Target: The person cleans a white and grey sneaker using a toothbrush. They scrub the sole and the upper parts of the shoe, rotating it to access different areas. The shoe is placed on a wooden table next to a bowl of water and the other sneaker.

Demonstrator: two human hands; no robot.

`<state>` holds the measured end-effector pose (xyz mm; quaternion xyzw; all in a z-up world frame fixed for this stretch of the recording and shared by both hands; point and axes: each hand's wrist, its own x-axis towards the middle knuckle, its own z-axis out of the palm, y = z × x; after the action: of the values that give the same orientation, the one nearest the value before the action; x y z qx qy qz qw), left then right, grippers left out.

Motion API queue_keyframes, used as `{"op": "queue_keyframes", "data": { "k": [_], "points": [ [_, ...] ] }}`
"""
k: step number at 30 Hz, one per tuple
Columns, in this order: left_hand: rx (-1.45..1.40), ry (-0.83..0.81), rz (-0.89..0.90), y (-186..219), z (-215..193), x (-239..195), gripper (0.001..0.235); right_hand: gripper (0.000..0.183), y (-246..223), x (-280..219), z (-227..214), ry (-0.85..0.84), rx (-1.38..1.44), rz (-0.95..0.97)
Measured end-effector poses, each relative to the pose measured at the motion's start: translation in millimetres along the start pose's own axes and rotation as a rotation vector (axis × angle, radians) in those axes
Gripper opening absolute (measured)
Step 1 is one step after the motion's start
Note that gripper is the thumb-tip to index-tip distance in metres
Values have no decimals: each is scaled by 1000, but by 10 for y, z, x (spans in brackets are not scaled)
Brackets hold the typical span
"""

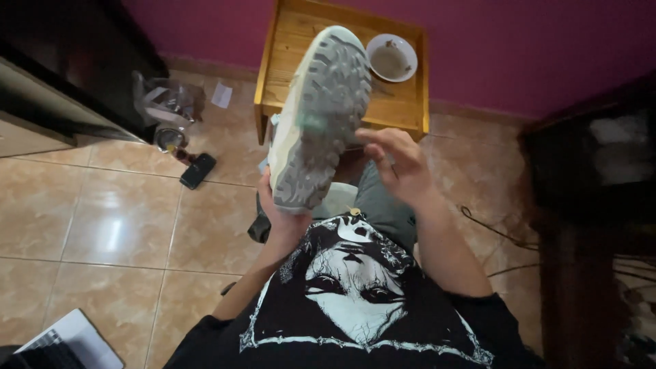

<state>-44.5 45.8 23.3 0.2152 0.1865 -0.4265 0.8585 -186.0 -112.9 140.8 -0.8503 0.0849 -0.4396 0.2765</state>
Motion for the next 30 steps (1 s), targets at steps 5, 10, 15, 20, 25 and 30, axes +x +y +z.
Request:
{"op": "queue_keyframes", "data": {
  "k": [5, 10, 15, 20, 25, 30],
  "points": [
    [73, 59, 25, 44, 183, -67, 82, 19, 435, 140, -248, -169, -120, -105],
    [30, 83, -3, 31, 196, -79, 84, 23, 41, 304, -412, -161, -239, 15],
    [13, 47, 30, 51, -34, 62, 71, 22, -121, 411, -427, -424, 47, 91],
    [31, 59, 37, 105, 58, -34, 68, 15, -121, 465, -359, -259, -10, 100],
    [-249, -48, 16, 114, 166, -200, 52, 22, -64, 448, -447, -350, -75, 15],
    [-292, -200, 14, 210, 734, -703, 38, 24, -154, 475, -417, -368, -19, 31]
  ]
}}
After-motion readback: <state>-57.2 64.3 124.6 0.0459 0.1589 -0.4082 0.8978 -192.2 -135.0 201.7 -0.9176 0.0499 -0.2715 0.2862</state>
